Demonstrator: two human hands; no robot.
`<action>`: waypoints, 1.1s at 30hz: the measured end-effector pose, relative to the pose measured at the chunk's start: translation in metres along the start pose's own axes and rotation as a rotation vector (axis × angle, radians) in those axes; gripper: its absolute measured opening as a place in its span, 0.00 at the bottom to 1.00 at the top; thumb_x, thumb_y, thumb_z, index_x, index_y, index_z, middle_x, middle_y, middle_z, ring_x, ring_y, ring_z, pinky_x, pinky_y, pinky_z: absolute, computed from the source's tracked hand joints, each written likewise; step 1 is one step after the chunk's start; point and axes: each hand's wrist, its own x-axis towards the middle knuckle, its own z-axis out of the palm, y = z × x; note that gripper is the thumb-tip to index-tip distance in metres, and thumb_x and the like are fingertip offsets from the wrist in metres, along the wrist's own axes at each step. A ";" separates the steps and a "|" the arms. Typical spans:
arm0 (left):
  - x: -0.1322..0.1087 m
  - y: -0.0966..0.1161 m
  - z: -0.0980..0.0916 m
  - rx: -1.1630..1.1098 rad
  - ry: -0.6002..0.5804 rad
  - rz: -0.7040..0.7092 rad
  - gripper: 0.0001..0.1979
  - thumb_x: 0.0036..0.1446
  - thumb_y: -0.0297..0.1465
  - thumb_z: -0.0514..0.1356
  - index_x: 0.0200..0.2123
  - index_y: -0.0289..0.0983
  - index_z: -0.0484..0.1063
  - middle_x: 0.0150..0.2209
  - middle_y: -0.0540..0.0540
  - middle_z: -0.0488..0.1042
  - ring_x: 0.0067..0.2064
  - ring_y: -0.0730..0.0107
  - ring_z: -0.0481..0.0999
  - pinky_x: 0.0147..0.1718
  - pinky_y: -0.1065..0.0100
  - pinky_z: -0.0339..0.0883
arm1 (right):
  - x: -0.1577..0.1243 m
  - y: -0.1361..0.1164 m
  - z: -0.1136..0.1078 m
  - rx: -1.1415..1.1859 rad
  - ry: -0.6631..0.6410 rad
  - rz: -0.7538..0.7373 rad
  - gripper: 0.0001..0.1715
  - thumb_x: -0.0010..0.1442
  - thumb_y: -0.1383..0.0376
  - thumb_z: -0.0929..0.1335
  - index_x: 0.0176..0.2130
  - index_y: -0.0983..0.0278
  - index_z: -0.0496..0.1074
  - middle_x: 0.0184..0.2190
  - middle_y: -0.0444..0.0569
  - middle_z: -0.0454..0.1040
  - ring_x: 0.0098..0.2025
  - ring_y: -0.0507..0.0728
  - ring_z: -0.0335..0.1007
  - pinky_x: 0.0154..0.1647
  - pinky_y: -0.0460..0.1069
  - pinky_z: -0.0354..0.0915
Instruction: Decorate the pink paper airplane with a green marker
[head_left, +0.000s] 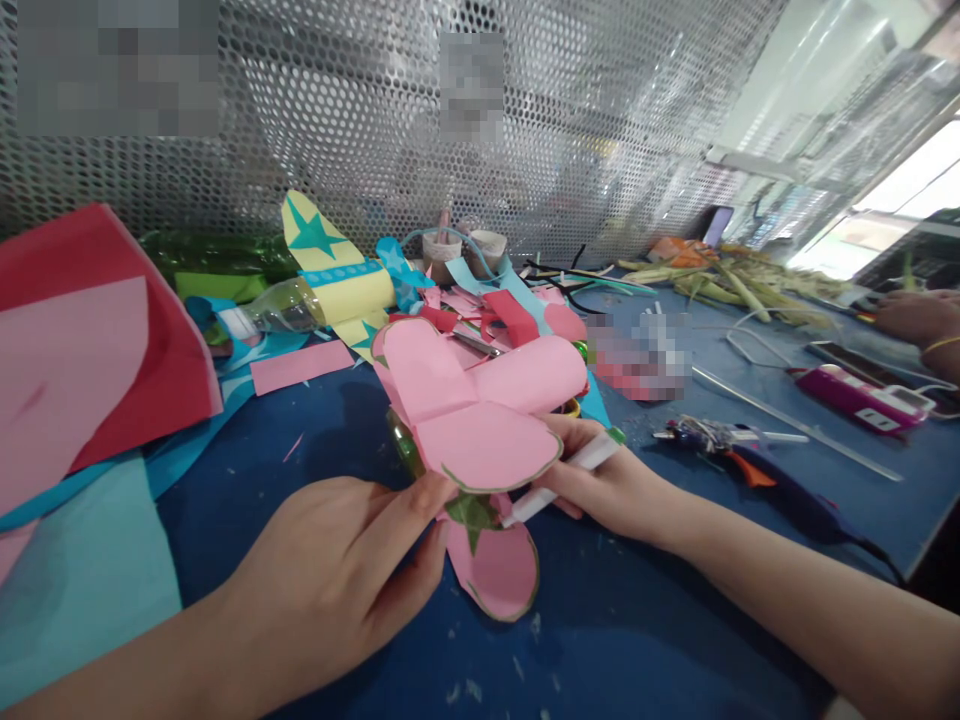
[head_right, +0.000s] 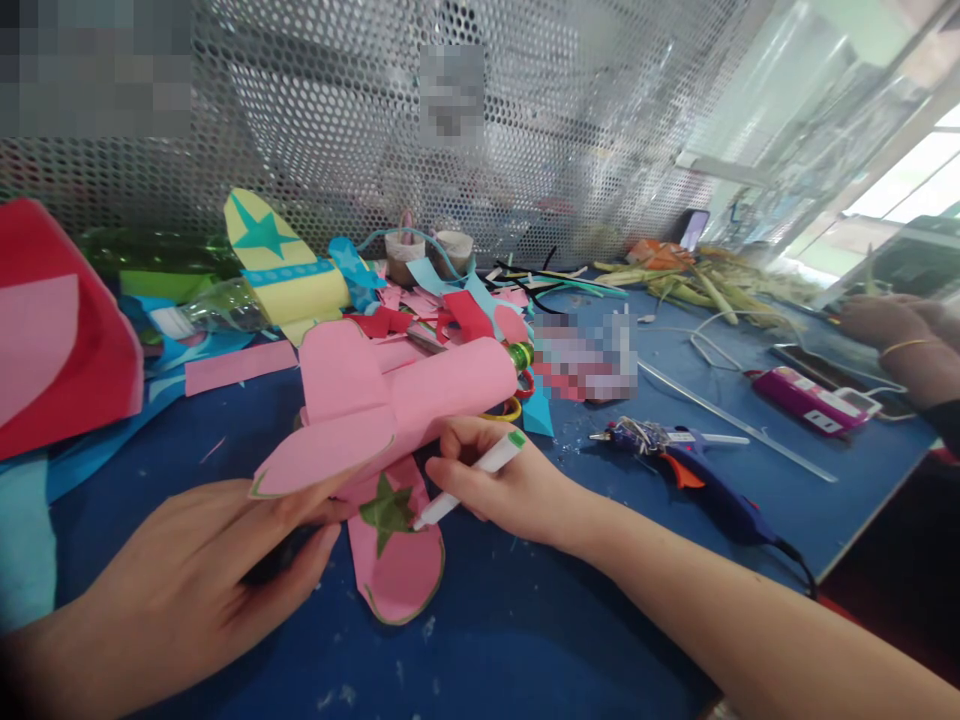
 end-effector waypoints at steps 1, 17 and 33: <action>0.000 0.000 0.000 -0.002 -0.001 0.000 0.11 0.63 0.25 0.54 0.49 0.34 0.67 0.25 0.50 0.79 0.24 0.64 0.79 0.23 0.66 0.71 | 0.000 0.000 0.000 -0.002 0.002 -0.002 0.19 0.58 0.55 0.70 0.25 0.61 0.60 0.14 0.36 0.62 0.15 0.45 0.51 0.15 0.42 0.49; -0.002 0.000 -0.001 -0.009 -0.005 -0.013 0.14 0.63 0.25 0.54 0.52 0.35 0.67 0.25 0.51 0.79 0.24 0.65 0.79 0.24 0.66 0.72 | 0.000 -0.002 0.000 -0.014 0.022 0.006 0.19 0.57 0.55 0.70 0.25 0.60 0.60 0.14 0.36 0.62 0.15 0.45 0.51 0.14 0.42 0.48; 0.001 0.001 -0.001 0.005 -0.001 0.008 0.06 0.66 0.25 0.51 0.43 0.34 0.67 0.26 0.47 0.80 0.23 0.63 0.79 0.20 0.63 0.69 | 0.000 -0.001 -0.001 0.001 0.021 -0.016 0.16 0.57 0.58 0.69 0.24 0.61 0.60 0.14 0.36 0.61 0.14 0.45 0.50 0.14 0.42 0.47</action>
